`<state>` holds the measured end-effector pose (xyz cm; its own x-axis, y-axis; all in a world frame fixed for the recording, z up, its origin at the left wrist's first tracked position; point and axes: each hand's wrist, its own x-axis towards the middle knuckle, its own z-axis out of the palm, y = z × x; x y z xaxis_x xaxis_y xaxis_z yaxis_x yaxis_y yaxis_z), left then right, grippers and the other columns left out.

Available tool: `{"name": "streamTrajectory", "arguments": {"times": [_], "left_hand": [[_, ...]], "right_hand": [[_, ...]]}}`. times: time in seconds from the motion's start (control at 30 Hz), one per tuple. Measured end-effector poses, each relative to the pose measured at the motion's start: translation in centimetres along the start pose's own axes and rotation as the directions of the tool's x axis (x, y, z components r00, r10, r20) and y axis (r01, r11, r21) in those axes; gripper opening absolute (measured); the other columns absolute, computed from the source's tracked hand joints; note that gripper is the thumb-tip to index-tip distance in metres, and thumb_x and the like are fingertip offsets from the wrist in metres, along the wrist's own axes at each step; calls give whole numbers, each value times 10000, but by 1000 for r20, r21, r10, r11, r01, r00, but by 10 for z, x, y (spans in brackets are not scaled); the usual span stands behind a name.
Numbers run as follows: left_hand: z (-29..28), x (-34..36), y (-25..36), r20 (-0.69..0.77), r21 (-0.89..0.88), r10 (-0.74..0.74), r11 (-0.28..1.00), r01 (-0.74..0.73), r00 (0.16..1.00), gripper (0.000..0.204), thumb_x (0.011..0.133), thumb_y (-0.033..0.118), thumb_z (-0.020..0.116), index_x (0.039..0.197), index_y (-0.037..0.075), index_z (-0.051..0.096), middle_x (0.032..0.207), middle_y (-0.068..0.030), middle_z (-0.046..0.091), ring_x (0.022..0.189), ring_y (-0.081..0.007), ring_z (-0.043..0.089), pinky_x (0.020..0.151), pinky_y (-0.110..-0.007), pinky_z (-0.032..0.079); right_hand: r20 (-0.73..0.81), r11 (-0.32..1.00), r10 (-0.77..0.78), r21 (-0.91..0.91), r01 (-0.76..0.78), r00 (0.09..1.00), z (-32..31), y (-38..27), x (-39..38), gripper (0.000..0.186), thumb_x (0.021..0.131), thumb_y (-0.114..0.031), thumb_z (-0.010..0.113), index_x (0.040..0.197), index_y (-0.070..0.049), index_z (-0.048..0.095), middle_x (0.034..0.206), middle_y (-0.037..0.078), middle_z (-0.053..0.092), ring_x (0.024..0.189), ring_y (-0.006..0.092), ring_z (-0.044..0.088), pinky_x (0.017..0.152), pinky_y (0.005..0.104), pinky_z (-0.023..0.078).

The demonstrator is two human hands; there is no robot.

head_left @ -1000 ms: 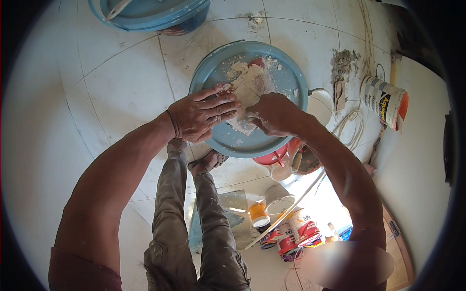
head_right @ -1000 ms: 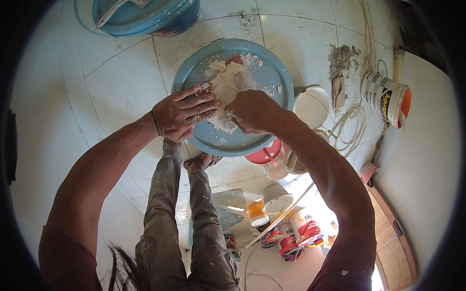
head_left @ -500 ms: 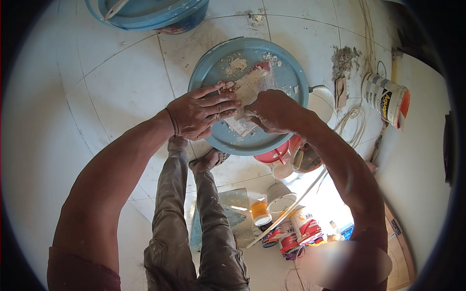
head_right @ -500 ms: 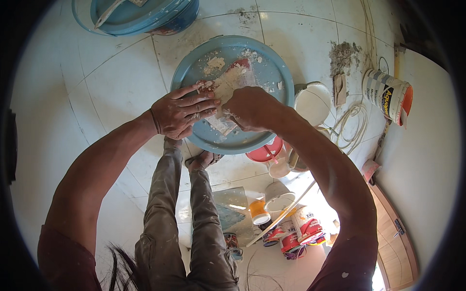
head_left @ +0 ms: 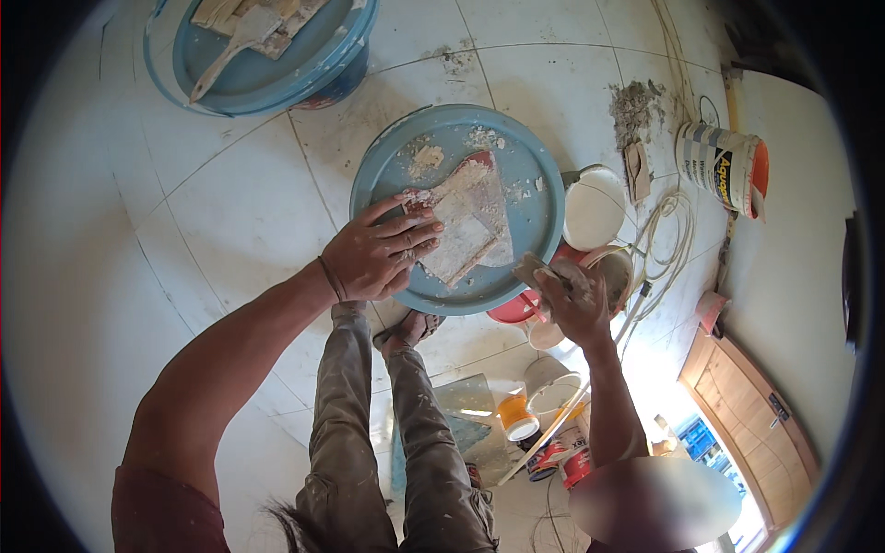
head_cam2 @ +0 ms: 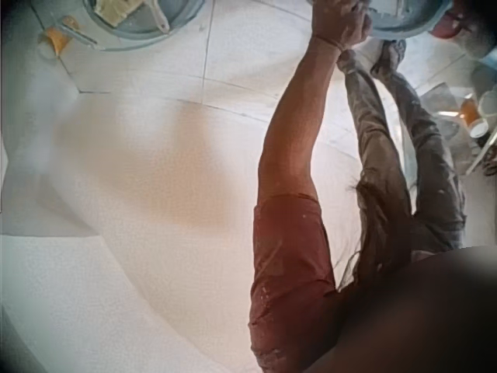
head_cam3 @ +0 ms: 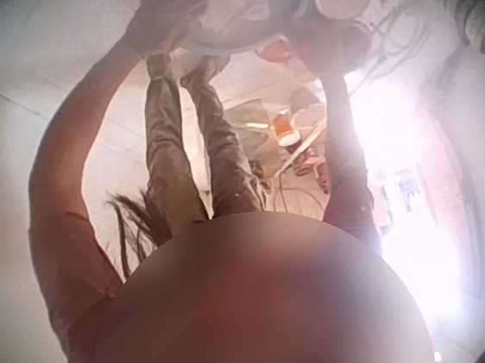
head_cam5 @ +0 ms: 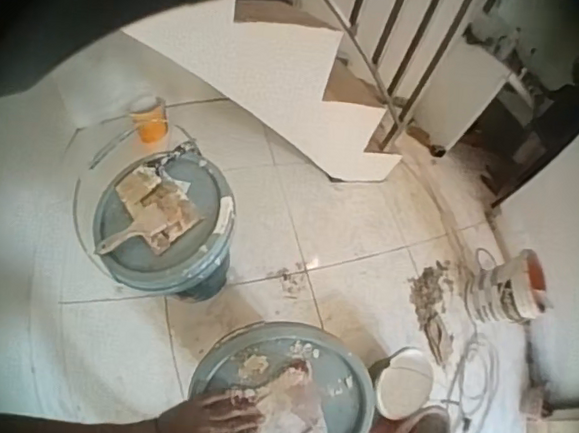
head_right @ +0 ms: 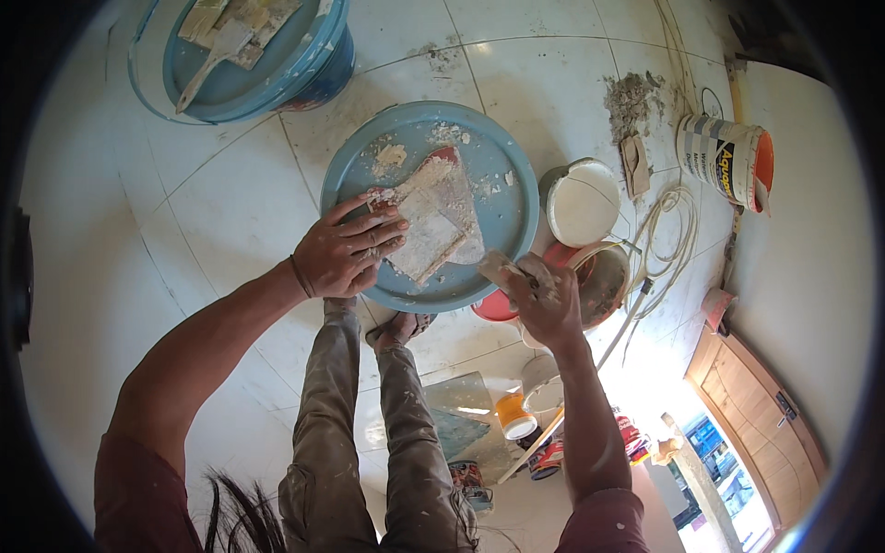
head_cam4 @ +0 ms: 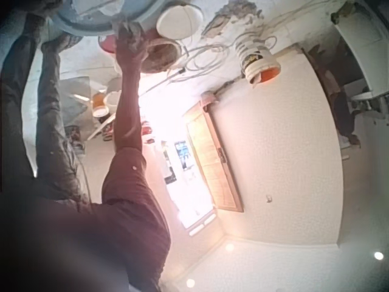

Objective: Applying white putty or mortar to the back of square wall tiles using a small spreader.

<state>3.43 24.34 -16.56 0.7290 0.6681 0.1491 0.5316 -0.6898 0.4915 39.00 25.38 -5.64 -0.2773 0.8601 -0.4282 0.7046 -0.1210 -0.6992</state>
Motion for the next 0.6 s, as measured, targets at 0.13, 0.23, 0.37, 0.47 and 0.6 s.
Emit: {"name": "streamTrajectory", "arguments": {"times": [0.13, 0.23, 0.37, 0.47, 0.6], "left_hand": [[-24, 35, 26, 25, 8, -118, 993, 117, 993, 364, 893, 230, 793, 1242, 125, 786, 1364, 13, 711, 1401, -222, 566, 1288, -566, 326], [-23, 83, 43, 94, 25, -67, 998, 65, 993, 736, 819, 292, 882, 1478, 102, 615, 1443, -59, 619, 1430, -270, 504, 1293, -557, 303], [-10, 100, 38, 240, 116, 60, 989, -90, 969, 816, 885, 297, 808, 1600, 77, 480, 1432, -129, 565, 1352, -298, 524, 1248, -551, 322], [-14, 110, 43, 303, 147, 68, 982, -117, 951, 760, 870, 288, 827, 1540, 75, 540, 1350, -119, 578, 1300, -293, 537, 1204, -549, 346], [-32, 130, 50, 392, 179, -5, 981, -71, 920, 634, 768, 230, 913, 1320, 74, 640, 1274, -117, 582, 1158, -311, 569, 1087, -504, 427]], "right_hand": [[-166, 758, 602, 428, -493, 781, 23, -8, -80, 258, 1039, -169, 686, 832, -17, 672, 629, 42, 632, 525, 83, 601, 459, 285, 461], [-146, 620, 721, 573, -536, 677, 60, 0, -118, 292, 1050, -190, 673, 814, -20, 650, 641, 47, 636, 506, 96, 585, 456, 281, 452], [-121, 590, 720, 625, -511, 683, 98, -11, -140, 282, 1043, -202, 673, 838, -9, 672, 635, 54, 652, 497, 104, 581, 467, 296, 464], [-109, 594, 713, 619, -514, 692, 112, -9, -156, 288, 1037, -226, 675, 863, 3, 686, 639, 59, 667, 515, 104, 591, 490, 299, 476], [-133, 537, 745, 700, -471, 653, 123, -4, -175, 307, 1043, -235, 663, 842, -3, 677, 635, 61, 665, 506, 108, 594, 477, 294, 469]]}}
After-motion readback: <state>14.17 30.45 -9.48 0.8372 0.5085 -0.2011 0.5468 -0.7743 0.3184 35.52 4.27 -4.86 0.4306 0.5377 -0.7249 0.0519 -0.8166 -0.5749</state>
